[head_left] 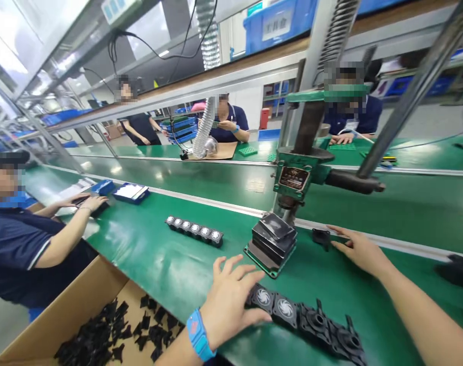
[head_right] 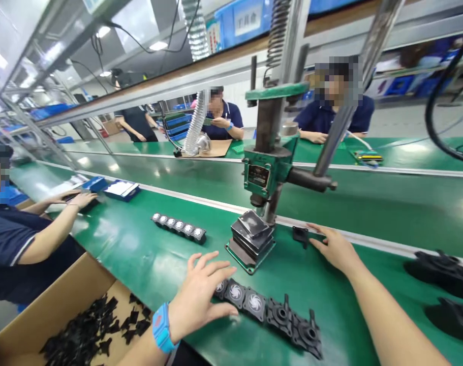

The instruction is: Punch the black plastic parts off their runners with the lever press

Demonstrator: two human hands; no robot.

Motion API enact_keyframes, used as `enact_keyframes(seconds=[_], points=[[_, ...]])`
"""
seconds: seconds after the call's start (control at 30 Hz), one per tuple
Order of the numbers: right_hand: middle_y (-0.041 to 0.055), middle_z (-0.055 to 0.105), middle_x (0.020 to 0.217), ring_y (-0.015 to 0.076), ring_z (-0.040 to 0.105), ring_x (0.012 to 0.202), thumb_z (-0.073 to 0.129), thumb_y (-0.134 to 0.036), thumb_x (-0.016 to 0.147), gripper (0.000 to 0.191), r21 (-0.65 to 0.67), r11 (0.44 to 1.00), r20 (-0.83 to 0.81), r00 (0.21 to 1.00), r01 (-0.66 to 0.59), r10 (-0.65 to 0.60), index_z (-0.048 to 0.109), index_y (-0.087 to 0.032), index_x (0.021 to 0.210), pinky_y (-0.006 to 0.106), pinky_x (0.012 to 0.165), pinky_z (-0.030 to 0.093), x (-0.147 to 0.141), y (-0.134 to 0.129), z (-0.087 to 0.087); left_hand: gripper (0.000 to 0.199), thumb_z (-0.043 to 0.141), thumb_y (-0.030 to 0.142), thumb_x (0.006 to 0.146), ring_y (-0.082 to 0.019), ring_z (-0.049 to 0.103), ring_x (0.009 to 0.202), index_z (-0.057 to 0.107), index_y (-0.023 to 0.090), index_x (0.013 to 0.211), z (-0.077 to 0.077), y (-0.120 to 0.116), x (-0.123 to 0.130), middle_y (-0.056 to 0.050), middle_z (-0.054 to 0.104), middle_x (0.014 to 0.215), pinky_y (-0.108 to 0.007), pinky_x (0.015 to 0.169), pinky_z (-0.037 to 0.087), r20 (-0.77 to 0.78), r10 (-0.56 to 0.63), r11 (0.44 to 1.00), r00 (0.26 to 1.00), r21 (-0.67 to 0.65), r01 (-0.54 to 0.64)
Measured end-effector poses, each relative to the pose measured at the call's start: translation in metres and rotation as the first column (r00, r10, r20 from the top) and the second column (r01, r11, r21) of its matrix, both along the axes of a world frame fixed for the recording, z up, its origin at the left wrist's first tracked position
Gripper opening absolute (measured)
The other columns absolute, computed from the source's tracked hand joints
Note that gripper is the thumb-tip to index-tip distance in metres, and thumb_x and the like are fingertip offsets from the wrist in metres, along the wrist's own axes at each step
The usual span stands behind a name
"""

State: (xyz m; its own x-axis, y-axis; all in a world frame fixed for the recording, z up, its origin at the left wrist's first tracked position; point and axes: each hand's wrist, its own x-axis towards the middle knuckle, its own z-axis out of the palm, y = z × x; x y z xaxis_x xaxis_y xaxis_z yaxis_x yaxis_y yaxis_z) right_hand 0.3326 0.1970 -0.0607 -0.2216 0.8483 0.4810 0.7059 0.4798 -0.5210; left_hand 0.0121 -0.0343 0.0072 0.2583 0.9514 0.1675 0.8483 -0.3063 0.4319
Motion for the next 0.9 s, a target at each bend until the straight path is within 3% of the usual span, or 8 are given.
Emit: enact_keyframes(seconds=[0.1,0.2,0.33,0.43,0.6,0.77,0.83,0.9], points=[[0.014,0.07,0.082,0.018,0.056,0.054,0.054,-0.072,0.073,0.06,-0.113,0.994,0.042,0.999,0.012,-0.007,0.074,-0.017,0.085,0.033,0.052,0.046,0.0,0.001,-0.011,0.067,0.078,0.055,0.074,-0.034,0.04,0.137,0.056,0.029,0.131,-0.002,-0.002,-0.014,-0.007,0.061,0.135,-0.059,0.112,0.024,-0.002,0.032,0.999,0.999,-0.011,-0.032],[0.0143,0.071,0.09,0.0209,0.063,0.066,0.051,-0.073,0.076,0.064,-0.213,0.976,0.067,0.998,0.035,-0.021,0.071,-0.015,0.092,0.034,0.062,0.052,0.008,-0.013,-0.015,0.066,0.078,0.052,0.075,-0.033,0.039,0.137,0.055,0.026,0.132,-0.005,0.002,-0.015,-0.008,0.061,0.135,-0.057,0.112,0.025,-0.005,-0.034,0.999,0.999,-0.02,0.034],[0.0115,0.072,0.09,0.0214,0.068,0.078,0.045,-0.063,0.086,0.055,-0.291,0.956,0.083,0.997,0.027,-0.003,0.066,-0.016,0.104,0.032,0.071,0.055,0.022,-0.043,0.0,0.069,0.08,0.049,0.074,-0.032,0.041,0.137,0.054,0.026,0.133,-0.011,0.011,-0.004,-0.007,0.061,0.135,-0.056,0.112,0.027,0.006,-0.176,0.984,0.984,-0.021,0.176],[0.0096,0.073,0.095,0.022,0.069,0.081,0.048,-0.054,0.087,0.042,-0.3,0.954,0.129,0.991,0.006,0.035,0.069,-0.02,0.102,0.033,0.075,0.055,0.027,-0.067,0.017,0.072,0.083,0.046,0.071,-0.033,0.041,0.137,0.052,0.027,0.134,-0.016,0.019,0.005,-0.007,0.061,0.135,-0.055,0.111,0.028,0.005,-0.253,0.967,0.967,-0.032,0.253],[0.0055,0.072,0.104,0.0239,0.07,0.093,0.046,-0.049,0.087,0.037,-0.285,0.958,0.163,0.982,-0.043,0.092,0.073,-0.025,0.099,0.035,0.083,0.055,0.019,-0.094,0.021,0.071,0.084,0.039,0.072,-0.032,0.043,0.137,0.051,0.028,0.134,-0.019,0.028,0.014,-0.005,0.063,0.133,-0.053,0.111,0.029,0.019,-0.323,0.944,0.946,-0.061,0.323],[0.008,0.073,0.101,0.0252,0.069,0.088,0.045,-0.06,0.089,0.048,-0.228,0.968,0.121,0.99,0.1,-0.074,0.07,-0.024,0.107,0.037,0.075,0.054,0.012,-0.114,0.017,0.071,0.083,0.032,0.075,-0.03,0.05,0.13,0.048,0.025,0.136,-0.018,0.03,0.021,-0.008,0.068,0.123,-0.051,0.107,0.032,0.013,-0.314,0.946,0.949,-0.082,0.314],[0.0078,0.073,0.101,0.0238,0.069,0.085,0.048,-0.062,0.089,0.05,-0.172,0.969,0.067,0.983,0.18,-0.171,0.066,-0.023,0.113,0.035,0.071,0.052,0.002,-0.132,0.029,0.076,0.083,0.03,0.074,-0.03,0.052,0.127,0.044,0.025,0.139,-0.018,0.03,0.024,-0.009,0.068,0.123,-0.051,0.106,0.032,0.017,-0.312,0.947,0.95,-0.082,0.312],[0.0055,0.073,0.098,0.022,0.068,0.086,0.054,-0.06,0.089,0.042,-0.044,0.983,0.009,0.984,0.181,-0.18,0.068,-0.024,0.106,0.033,0.074,0.05,-0.015,-0.155,0.049,0.085,0.085,0.027,0.072,-0.03,0.053,0.125,0.038,0.025,0.143,-0.019,0.03,0.025,-0.009,0.069,0.121,-0.051,0.106,0.032,0.031,-0.311,0.947,0.95,-0.077,0.313]])
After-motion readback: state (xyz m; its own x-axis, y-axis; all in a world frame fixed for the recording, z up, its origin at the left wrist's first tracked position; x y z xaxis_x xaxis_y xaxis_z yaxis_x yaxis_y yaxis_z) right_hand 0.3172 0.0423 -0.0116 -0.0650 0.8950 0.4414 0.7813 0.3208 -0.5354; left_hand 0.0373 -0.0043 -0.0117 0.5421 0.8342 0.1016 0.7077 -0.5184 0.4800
